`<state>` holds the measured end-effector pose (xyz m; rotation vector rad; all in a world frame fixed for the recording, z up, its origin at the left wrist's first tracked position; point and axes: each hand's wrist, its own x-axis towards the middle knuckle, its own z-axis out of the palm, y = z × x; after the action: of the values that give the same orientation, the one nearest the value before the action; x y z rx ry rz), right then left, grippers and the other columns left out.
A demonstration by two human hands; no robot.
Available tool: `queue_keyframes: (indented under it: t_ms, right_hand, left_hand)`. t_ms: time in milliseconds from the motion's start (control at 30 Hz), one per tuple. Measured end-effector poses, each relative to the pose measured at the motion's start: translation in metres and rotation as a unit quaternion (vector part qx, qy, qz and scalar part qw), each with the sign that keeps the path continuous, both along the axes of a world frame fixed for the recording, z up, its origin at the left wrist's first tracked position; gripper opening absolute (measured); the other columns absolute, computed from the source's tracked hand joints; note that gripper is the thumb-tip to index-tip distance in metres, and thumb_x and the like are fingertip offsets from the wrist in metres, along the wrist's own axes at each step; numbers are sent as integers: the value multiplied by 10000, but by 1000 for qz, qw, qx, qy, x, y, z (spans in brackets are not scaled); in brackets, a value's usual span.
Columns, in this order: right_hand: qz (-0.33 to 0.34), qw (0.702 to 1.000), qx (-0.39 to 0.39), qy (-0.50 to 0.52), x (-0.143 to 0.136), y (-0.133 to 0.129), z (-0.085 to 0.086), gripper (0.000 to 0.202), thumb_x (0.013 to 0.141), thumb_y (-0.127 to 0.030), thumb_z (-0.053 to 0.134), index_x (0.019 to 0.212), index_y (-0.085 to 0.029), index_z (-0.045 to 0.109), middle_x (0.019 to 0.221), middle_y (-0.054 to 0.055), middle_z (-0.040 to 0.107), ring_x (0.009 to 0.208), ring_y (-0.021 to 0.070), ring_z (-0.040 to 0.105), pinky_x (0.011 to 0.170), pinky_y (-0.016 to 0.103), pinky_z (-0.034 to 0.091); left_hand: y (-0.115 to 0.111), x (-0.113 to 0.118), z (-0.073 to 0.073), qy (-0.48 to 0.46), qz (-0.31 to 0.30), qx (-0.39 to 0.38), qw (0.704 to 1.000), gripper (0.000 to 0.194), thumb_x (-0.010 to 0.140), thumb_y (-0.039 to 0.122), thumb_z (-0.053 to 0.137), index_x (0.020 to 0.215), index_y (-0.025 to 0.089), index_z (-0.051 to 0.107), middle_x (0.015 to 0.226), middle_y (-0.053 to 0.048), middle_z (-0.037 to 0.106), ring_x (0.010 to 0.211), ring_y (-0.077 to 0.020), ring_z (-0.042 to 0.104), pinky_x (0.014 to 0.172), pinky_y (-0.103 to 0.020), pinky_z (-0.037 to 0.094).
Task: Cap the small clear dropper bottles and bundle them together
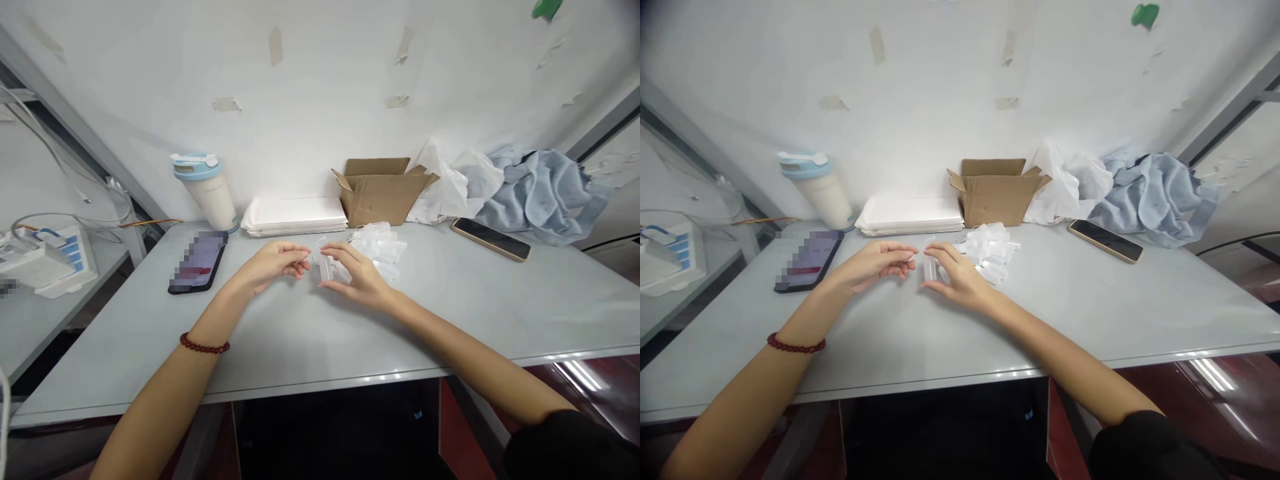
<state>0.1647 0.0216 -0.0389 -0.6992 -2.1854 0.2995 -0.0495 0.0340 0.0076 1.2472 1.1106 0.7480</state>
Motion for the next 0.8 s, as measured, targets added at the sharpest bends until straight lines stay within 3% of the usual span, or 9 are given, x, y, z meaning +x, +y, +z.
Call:
queue_keyframes:
  t_ms: [100,200,467,800]
  right_hand:
    - [-11,1000,-12,27,1,-2,2,538,840,-410,666,1302,-204,483,1237,146,572,1162,254,559,930,451,530]
    - [-11,999,-14,37,2,-2,3,535,842,-399,668,1302,-191,490,1238,147,568,1164,243,556,931,432,533]
    - [-16,999,-34,36,2,-5,9,475,845,-397,659,1263,-211,530,1231,133,538,1162,246,537,919,440,536]
    - [-27,996,-63,61,0,-7,11,406,848,-381,648,1209,-225,547,1172,110,540,1102,233,554,870,424,575]
  left_hand:
    - [-4,3,-1,-15,-73,-25,997,251,729,320,748,908,146,717,742,-61,699,607,-138,611,629,-299,524]
    - [-9,8,0,-31,-100,-20,994,200,750,326,735,847,152,723,748,-54,685,608,-129,598,620,-282,518]
    - [-14,16,1,-23,-58,20,998,205,791,355,693,734,158,698,701,-40,637,600,-127,562,591,-269,504]
    - [-16,19,2,-8,-40,53,998,204,790,363,669,742,167,702,718,-37,637,607,-128,561,600,-272,502]
